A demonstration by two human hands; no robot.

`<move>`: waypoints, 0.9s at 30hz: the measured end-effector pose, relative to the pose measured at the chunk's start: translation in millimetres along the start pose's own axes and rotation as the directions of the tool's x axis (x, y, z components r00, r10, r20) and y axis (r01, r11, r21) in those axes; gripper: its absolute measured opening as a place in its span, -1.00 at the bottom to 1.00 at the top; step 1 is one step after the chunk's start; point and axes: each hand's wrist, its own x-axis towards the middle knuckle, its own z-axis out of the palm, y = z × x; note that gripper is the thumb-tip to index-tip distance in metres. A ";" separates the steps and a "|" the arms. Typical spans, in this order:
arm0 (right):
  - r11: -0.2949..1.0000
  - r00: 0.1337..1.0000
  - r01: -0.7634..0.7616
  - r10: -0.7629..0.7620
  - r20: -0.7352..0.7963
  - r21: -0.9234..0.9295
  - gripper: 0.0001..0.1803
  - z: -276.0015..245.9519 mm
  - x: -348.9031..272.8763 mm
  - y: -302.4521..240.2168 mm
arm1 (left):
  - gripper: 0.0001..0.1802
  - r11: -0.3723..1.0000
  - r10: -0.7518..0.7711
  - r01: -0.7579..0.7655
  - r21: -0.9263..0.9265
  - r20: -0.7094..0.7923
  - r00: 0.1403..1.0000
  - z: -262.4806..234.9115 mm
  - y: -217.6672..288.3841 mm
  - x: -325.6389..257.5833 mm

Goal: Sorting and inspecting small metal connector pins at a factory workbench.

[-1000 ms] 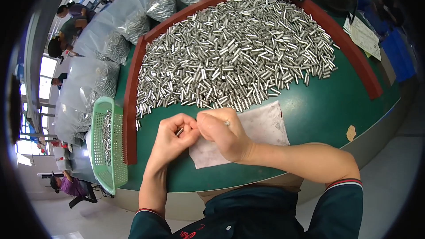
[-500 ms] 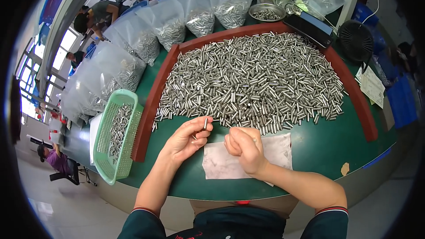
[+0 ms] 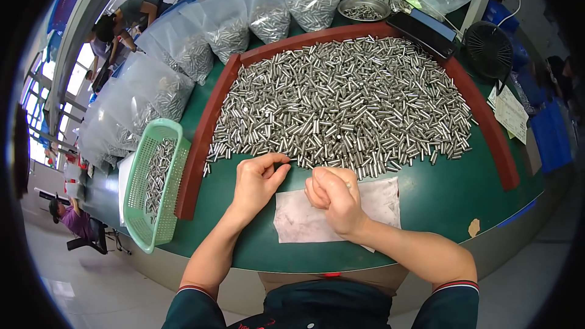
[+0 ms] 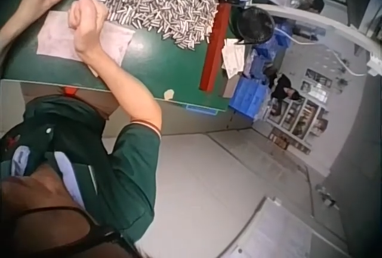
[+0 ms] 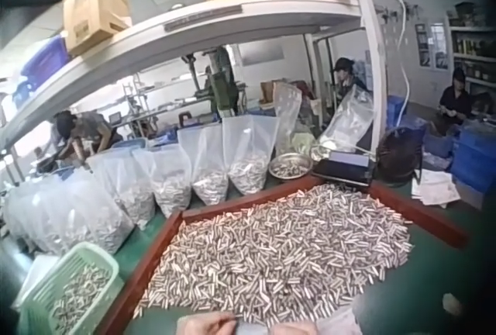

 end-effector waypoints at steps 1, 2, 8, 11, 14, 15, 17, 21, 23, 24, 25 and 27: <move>1.000 1.000 0.001 -0.001 0.001 -0.003 -0.60 0.7 -0.5 0.0 | -0.88 1.000 -0.001 0.001 -0.001 0.001 1.000 0.4 0.6 1.0; 1.000 1.000 0.000 0.000 0.000 -0.003 -0.60 1.2 -0.9 0.1 | -0.89 0.996 0.085 -0.084 0.040 -0.011 0.996 0.5 1.3 2.4; 0.998 1.000 -0.004 0.004 0.000 0.060 -0.59 0.9 -1.2 -0.5 | -0.93 0.976 0.167 -0.164 0.140 -0.008 0.986 -1.4 3.3 -0.4; 1.000 1.000 0.000 0.000 -0.003 -0.008 -0.60 1.1 -0.6 -0.4 | -0.94 0.980 0.153 -0.151 0.130 -0.001 0.988 -2.8 0.7 -2.3; 1.000 1.000 0.000 0.000 -0.007 -0.006 -0.59 0.1 -0.3 -0.4 | -0.94 0.987 0.090 -0.097 0.130 0.060 0.994 -6.4 5.6 -1.6; 1.000 1.000 0.003 -0.003 -0.001 -0.005 -0.59 -0.1 -0.5 0.2 | -0.94 0.993 0.059 -0.068 0.098 0.100 0.993 -9.0 9.3 -2.5; 1.000 1.000 0.006 -0.006 0.000 -0.003 -0.59 -1.2 0.1 0.6 | -0.93 0.999 0.030 -0.032 0.006 0.168 0.985 -10.9 14.0 -5.8; 0.999 1.000 0.023 -0.023 -0.011 0.022 -0.59 -2.0 -1.0 0.0 | -0.91 0.999 0.013 0.001 -0.049 0.271 0.963 -10.5 25.0 -13.9; 0.999 1.000 0.020 -0.020 -0.015 0.043 -0.58 -3.5 -0.6 -1.1 | -0.92 0.995 0.054 -0.026 -0.092 0.323 0.945 -7.6 24.3 -16.6; 0.996 0.998 0.063 -0.063 -0.007 0.059 -0.58 -4.4 -0.3 -3.3 | -0.92 0.995 0.051 -0.022 -0.093 0.331 0.942 -6.6 24.1 -18.1; 0.992 0.994 0.106 -0.107 0.003 0.075 -0.58 -5.6 0.9 -4.0 | -0.92 0.997 0.058 -0.035 -0.075 0.332 0.941 -5.9 23.6 -19.0; 0.991 0.995 0.103 -0.103 -0.013 0.090 -0.58 -8.1 2.6 -1.4 | -0.92 0.997 0.063 -0.046 -0.056 0.339 0.939 -4.5 22.4 -20.5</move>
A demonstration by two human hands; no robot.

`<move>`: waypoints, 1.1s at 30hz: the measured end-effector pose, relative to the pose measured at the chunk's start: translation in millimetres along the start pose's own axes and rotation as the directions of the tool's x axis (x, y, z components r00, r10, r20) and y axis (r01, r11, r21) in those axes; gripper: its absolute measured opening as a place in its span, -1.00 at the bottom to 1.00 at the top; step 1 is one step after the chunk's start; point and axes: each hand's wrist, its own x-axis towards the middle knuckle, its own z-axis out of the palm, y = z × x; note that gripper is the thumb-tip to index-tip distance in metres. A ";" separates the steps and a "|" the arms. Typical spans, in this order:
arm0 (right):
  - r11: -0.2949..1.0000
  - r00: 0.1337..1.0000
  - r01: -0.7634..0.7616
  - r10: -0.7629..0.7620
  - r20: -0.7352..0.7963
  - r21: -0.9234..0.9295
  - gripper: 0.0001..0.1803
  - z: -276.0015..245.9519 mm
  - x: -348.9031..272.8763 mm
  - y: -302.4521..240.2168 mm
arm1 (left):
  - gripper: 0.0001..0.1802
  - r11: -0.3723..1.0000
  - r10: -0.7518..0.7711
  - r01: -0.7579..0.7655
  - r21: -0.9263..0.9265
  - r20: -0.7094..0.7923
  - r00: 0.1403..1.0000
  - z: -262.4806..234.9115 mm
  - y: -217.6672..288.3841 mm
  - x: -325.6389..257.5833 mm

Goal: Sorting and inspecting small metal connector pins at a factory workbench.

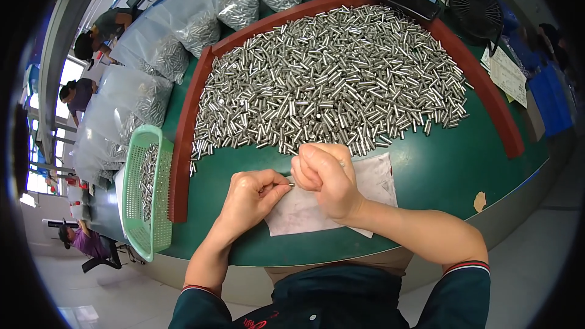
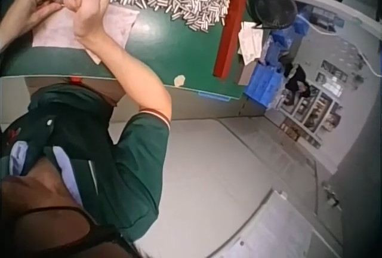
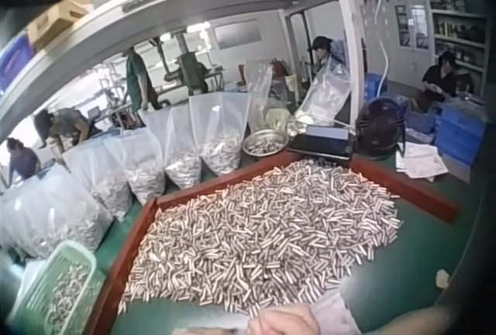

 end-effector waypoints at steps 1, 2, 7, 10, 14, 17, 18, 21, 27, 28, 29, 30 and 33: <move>0.999 1.000 -0.021 0.021 0.009 0.038 -0.59 -1.1 -0.2 0.5 | -0.93 1.000 0.021 -0.020 0.013 -0.014 1.000 1.0 -0.2 0.1; 0.996 0.999 -0.043 0.042 0.020 0.075 -0.60 -2.0 -0.5 1.1 | -0.93 0.999 0.041 -0.041 0.026 -0.029 0.999 1.9 -0.2 0.2; 1.000 1.000 -0.017 0.017 -0.003 -0.007 -0.59 1.6 -0.5 5.4 | -0.93 0.996 0.076 -0.074 0.054 -0.039 0.996 3.4 1.6 0.4; 1.000 1.000 -0.017 0.017 -0.007 -0.016 -0.59 1.8 -0.5 5.9 | -0.93 0.996 0.077 -0.074 0.055 -0.046 0.996 3.4 1.6 -0.5; 1.000 1.000 -0.011 0.011 -0.002 -0.011 -0.58 3.3 -0.4 4.4 | -0.93 0.995 0.085 -0.082 0.051 -0.050 0.995 3.9 0.0 -0.8; 1.000 1.000 -0.006 0.006 -0.011 -0.016 -0.58 2.7 -1.7 6.6 | -0.93 0.995 0.090 -0.087 0.056 -0.048 0.995 3.5 1.5 -0.8; 1.000 1.000 -0.006 0.006 -0.012 -0.016 -0.58 3.0 -2.1 6.8 | -0.93 0.995 0.090 -0.087 0.055 -0.047 0.995 3.8 1.7 -1.2; 1.000 1.000 0.006 -0.007 -0.018 -0.015 -0.58 4.3 -2.5 7.8 | -0.93 0.995 0.095 -0.092 0.049 -0.063 0.993 5.0 1.5 -2.0; 0.994 1.000 0.018 -0.017 0.005 -0.108 -0.59 9.8 -5.1 9.3 | -0.88 0.993 0.097 -0.091 0.077 -0.069 0.993 5.9 4.0 -0.2; 0.994 1.000 0.012 -0.012 0.002 -0.107 -0.59 10.0 -4.8 9.9 | -0.88 0.992 0.106 -0.101 0.072 -0.068 0.992 5.5 4.4 0.7; 0.988 1.000 0.010 -0.011 -0.002 -0.157 -0.59 10.4 -3.6 10.3 | -0.88 0.992 0.116 -0.111 0.067 -0.067 0.991 5.4 4.4 1.3; 0.978 1.000 0.009 -0.011 -0.005 -0.207 -0.59 11.0 -2.7 10.4 | -0.88 0.992 0.112 -0.108 0.064 -0.065 0.992 5.5 3.6 1.5; 0.965 0.999 0.039 -0.043 -0.010 -0.260 -0.60 15.2 -4.5 10.4 | -0.90 0.992 0.101 -0.096 0.084 -0.049 0.994 5.5 3.7 1.3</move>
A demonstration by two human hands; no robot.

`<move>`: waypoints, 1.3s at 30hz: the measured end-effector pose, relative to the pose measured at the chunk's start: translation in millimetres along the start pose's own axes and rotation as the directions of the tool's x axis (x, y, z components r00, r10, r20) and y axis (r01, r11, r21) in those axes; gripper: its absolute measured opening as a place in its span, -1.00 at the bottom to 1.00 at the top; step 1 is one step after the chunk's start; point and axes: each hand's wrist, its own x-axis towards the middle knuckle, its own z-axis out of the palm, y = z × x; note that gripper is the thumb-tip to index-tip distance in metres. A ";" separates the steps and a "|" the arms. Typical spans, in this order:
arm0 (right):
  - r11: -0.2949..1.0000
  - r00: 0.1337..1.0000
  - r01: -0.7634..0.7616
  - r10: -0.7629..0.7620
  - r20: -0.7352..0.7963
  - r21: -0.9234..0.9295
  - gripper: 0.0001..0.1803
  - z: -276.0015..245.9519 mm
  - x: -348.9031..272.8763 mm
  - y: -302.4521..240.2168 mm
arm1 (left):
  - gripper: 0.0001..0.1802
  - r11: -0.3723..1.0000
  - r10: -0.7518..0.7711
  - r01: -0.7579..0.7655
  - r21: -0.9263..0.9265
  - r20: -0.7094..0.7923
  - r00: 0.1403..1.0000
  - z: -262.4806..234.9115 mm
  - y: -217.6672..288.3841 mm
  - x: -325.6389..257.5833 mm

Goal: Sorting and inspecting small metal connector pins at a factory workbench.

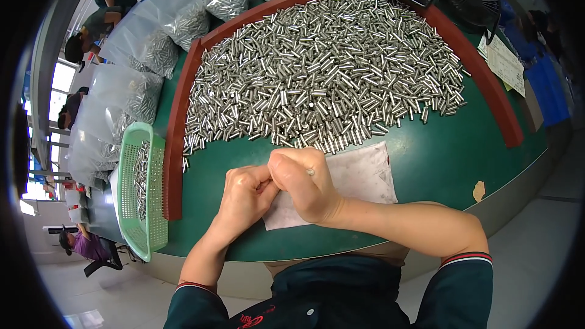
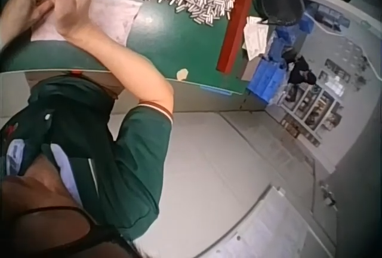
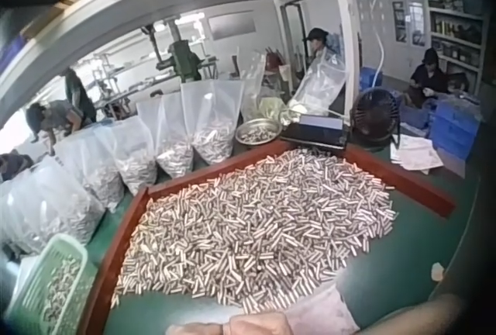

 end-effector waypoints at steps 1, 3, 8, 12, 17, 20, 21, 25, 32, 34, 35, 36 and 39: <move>1.000 1.000 0.010 -0.010 0.006 0.001 -0.60 -0.1 1.1 0.0 | -0.91 1.000 0.010 -0.010 0.001 -0.014 1.000 -0.4 0.5 -0.4; 0.995 0.999 -0.037 0.034 0.029 0.091 -0.60 -2.4 2.1 -2.2 | -0.93 1.000 0.021 -0.021 -0.015 -0.023 1.000 -5.8 -0.4 -1.0; 0.985 0.997 -0.075 0.070 0.042 0.157 -0.61 -8.2 0.0 -0.9 | -0.88 0.152 -0.136 0.350 -0.924 0.331 0.934 -23.1 -21.7 5.3; 0.980 0.996 -0.072 0.060 0.072 0.185 -0.61 -8.8 0.2 -0.2 | -0.89 -0.165 -0.087 0.349 -0.922 0.366 0.926 -16.3 -35.6 6.2; 0.983 0.996 -0.065 0.054 0.070 0.174 -0.59 -8.9 1.3 -2.1 | -0.86 -0.169 -0.169 0.310 -0.935 0.338 0.926 -15.4 -35.4 9.9; 0.980 0.996 -0.074 0.064 0.062 0.184 -0.59 -8.6 2.9 -2.9 | -0.85 -0.172 -0.184 0.321 -0.931 0.351 0.918 -14.8 -37.1 10.4; 0.980 0.996 -0.074 0.062 0.067 0.184 -0.59 -8.9 3.2 -2.3 | -0.85 -0.176 -0.184 0.329 -0.928 0.359 0.915 -14.6 -37.5 10.4; 0.984 0.996 -0.071 0.061 0.063 0.164 -0.59 -7.2 0.9 -2.5 | -0.82 -0.174 -0.177 0.325 -0.929 0.354 0.918 -14.5 -37.4 7.5; 0.979 0.996 -0.077 0.068 0.057 0.188 -0.59 -8.0 -0.4 -3.4 | -0.84 -0.026 -0.232 0.381 -0.924 0.377 0.897 -16.3 -28.6 7.2; 0.973 0.996 -0.077 0.066 0.058 0.218 -0.60 -10.1 1.2 -1.7 | -0.81 0.116 -0.144 0.414 -0.903 0.397 0.906 -17.4 -29.2 6.9; 0.966 0.996 -0.077 0.064 0.057 0.247 -0.60 -11.5 2.6 -3.7 | -0.81 0.279 -0.143 0.400 -0.873 0.375 0.916 -17.1 -25.8 6.7; 0.958 0.997 -0.075 0.062 0.055 0.276 -0.60 -12.8 3.9 -6.9 | -0.81 0.581 -0.135 0.287 -0.761 0.258 0.957 -12.1 -21.4 3.5; 0.957 1.000 -0.028 0.027 0.007 0.289 -0.59 -14.6 8.5 -12.5 | -0.83 0.901 -0.142 0.207 -0.382 0.193 0.971 -11.4 -4.4 1.7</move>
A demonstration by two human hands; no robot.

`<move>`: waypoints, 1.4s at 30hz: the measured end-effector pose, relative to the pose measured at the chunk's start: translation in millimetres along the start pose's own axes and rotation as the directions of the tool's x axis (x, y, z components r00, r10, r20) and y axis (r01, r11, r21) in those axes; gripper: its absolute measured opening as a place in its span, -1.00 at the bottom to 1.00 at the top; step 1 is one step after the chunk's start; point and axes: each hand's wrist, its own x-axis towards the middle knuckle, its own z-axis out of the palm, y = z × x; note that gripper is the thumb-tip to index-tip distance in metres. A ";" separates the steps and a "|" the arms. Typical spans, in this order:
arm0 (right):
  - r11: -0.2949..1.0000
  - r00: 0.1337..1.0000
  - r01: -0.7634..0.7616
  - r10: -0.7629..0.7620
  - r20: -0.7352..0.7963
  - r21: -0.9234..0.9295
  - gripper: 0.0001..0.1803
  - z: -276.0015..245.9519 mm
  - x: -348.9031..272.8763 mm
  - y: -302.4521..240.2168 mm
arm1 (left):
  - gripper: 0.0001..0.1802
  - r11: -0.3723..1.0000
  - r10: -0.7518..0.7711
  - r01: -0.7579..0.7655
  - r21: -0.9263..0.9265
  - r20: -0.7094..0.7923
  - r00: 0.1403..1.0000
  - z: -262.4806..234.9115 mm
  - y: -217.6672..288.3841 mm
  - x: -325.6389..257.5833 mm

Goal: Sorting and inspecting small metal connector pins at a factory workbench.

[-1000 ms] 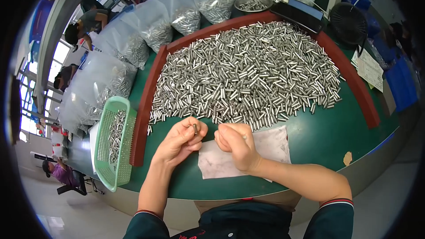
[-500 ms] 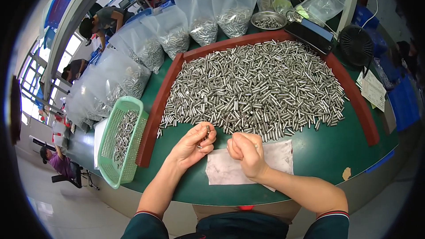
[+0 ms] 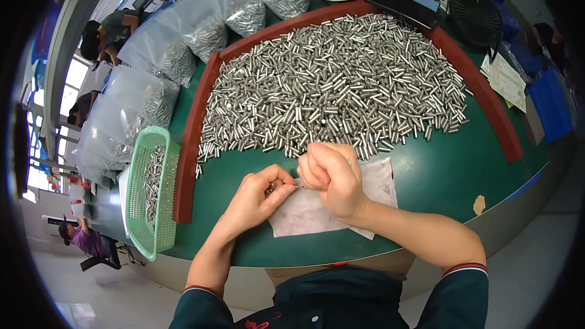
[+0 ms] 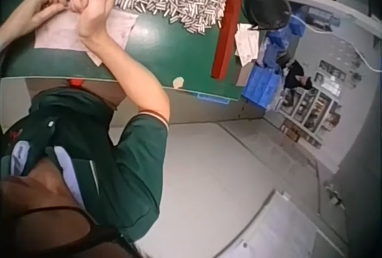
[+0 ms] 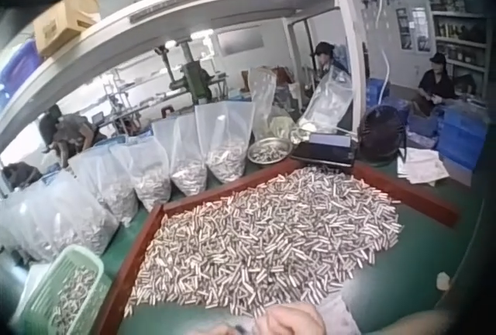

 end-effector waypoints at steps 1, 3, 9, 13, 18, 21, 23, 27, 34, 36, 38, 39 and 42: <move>1.000 1.000 0.002 -0.002 0.004 -0.004 -0.58 -2.3 0.6 1.0 | -0.85 0.988 0.043 -0.042 0.146 0.000 0.999 2.2 -0.1 0.0; 1.000 1.000 -0.019 0.019 0.001 0.004 -0.58 -2.2 -0.9 3.4 | -0.87 0.955 0.078 -0.079 0.288 0.013 0.997 4.7 1.2 -1.6; 0.997 0.997 -0.077 0.077 -0.010 -0.026 -0.57 -4.4 -5.8 7.2 | -0.89 0.927 0.119 -0.102 0.361 -0.024 0.993 7.9 1.5 -2.4; 0.996 0.996 -0.085 0.084 -0.019 -0.012 -0.57 -4.7 -7.0 10.2 | -0.87 0.918 0.134 -0.120 0.377 -0.012 0.991 9.7 0.8 -2.2; 0.996 0.996 -0.083 0.083 -0.023 -0.021 -0.57 -1.7 -6.6 9.2 | -0.86 0.907 0.150 -0.132 0.399 -0.014 0.989 9.7 0.6 -3.3; 0.996 0.996 -0.084 0.084 -0.029 -0.013 -0.57 -2.0 -7.3 10.7 | -0.86 0.910 0.138 -0.118 0.398 -0.021 0.990 9.0 1.5 -3.5; 0.996 0.996 -0.084 0.083 -0.031 -0.014 -0.57 -1.8 -7.3 10.2 | -0.84 0.906 0.104 -0.100 0.411 0.013 0.994 7.3 5.4 -3.8; 0.997 0.996 -0.077 0.077 -0.035 -0.017 -0.58 -0.2 -8.0 9.6 | -0.83 0.918 0.095 -0.091 0.386 0.008 0.995 7.5 4.1 -3.9; 0.998 0.999 -0.047 0.046 -0.023 -0.032 -0.58 1.2 -12.6 13.6 | -0.84 0.925 0.118 -0.109 0.364 -0.003 0.993 9.5 0.0 -3.0; 0.995 1.000 -0.025 0.024 -0.011 -0.097 -0.58 2.7 -14.5 17.3 | -0.84 0.929 0.125 -0.113 0.352 -0.011 0.992 9.4 -1.5 -2.7; 0.989 1.000 -0.020 0.018 -0.013 -0.144 -0.58 3.5 -15.5 17.7 | -0.84 0.925 0.138 -0.124 0.360 -0.013 0.990 10.3 -1.5 -2.1; 0.982 1.000 -0.013 0.011 -0.011 -0.189 -0.58 3.6 -15.3 17.4 | -0.84 0.925 0.137 -0.124 0.358 -0.012 0.990 10.3 -1.0 -0.9; 0.965 1.000 0.009 -0.006 0.010 -0.262 -0.58 6.6 -15.5 14.8 | -0.84 0.921 0.137 -0.125 0.370 -0.004 0.991 9.7 1.7 -1.0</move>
